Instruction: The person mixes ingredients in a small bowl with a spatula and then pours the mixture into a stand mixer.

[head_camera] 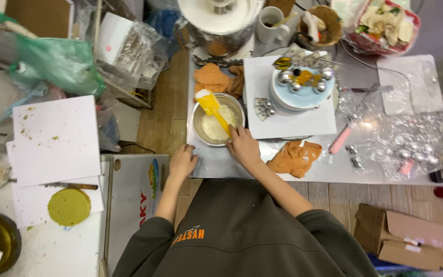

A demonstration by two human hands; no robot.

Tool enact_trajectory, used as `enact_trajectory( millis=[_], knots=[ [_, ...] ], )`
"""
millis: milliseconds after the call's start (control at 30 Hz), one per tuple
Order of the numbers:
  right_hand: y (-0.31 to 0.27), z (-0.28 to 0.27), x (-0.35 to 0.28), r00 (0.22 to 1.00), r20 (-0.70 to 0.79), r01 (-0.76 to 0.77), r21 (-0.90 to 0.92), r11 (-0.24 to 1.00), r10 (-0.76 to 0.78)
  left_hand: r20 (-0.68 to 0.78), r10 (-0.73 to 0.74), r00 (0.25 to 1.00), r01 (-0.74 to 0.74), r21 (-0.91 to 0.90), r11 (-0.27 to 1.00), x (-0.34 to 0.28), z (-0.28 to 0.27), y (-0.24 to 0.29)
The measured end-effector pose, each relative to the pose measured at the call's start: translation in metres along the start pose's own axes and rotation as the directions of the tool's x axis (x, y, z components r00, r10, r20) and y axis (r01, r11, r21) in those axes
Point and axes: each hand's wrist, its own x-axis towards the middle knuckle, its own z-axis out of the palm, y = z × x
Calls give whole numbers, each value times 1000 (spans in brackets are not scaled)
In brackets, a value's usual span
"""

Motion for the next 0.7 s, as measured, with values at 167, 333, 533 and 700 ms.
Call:
enact_trajectory(
  millis=[167, 333, 533, 700],
  knots=[
    [15, 39, 17, 977, 177, -81, -192, 978, 115, -119, 91, 989, -107, -132, 985, 5, 17, -3],
    [15, -32, 35, 984, 167, -9, -283, 959, 58, -96, 16, 995, -38, -233, 972, 0, 16, -8],
    [54, -230, 127, 970, 231, 174, -421, 890, -81, -289, -6, 957, -89, -314, 945, 6, -29, 12],
    [90, -258, 256, 972, 196, 226, -616, 754, -132, -249, 102, 963, -254, -714, 652, 61, -33, 90]
  ],
)
